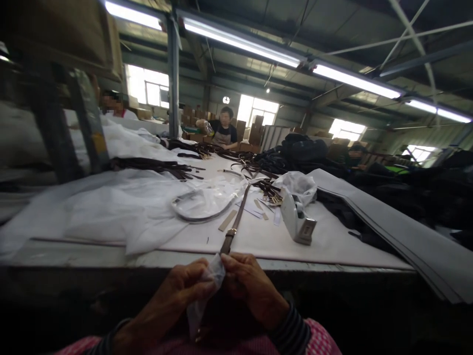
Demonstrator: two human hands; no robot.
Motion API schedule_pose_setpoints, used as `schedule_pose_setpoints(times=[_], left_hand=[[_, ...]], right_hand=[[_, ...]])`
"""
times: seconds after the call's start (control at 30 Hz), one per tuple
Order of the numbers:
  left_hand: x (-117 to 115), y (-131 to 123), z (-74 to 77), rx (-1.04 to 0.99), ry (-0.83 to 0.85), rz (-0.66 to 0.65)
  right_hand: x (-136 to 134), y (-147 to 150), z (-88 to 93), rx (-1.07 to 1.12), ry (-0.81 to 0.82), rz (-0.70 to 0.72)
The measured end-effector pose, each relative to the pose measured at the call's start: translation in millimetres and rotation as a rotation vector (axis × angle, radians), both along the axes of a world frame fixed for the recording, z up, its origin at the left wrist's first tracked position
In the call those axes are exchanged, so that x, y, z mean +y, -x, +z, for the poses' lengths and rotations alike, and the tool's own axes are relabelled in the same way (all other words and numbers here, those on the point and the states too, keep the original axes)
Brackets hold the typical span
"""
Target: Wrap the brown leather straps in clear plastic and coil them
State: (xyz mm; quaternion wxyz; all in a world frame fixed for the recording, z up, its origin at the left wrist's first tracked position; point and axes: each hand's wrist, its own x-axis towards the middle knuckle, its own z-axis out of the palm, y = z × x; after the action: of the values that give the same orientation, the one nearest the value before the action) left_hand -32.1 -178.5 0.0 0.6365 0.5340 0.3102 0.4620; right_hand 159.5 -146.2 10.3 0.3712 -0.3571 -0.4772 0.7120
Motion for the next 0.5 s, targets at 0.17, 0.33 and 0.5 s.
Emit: schedule_pose_setpoints(times=[0.17,0.33,0.5], left_hand=[[2.7,25.8,4.1,0.134,-0.155,0.173],[5.6,41.9,0.5,0.029,-0.128,0.199],[7.4,34.4,-15.2,-0.018,-0.048,0.203]], right_hand=[[29.4,13.0,32.9,0.053,-0.092,-0.156],[52.4,9.4,89.2,0.148,-0.16,-0.261],[51.5,24.3,123.8,0.106,-0.342,-0.284]])
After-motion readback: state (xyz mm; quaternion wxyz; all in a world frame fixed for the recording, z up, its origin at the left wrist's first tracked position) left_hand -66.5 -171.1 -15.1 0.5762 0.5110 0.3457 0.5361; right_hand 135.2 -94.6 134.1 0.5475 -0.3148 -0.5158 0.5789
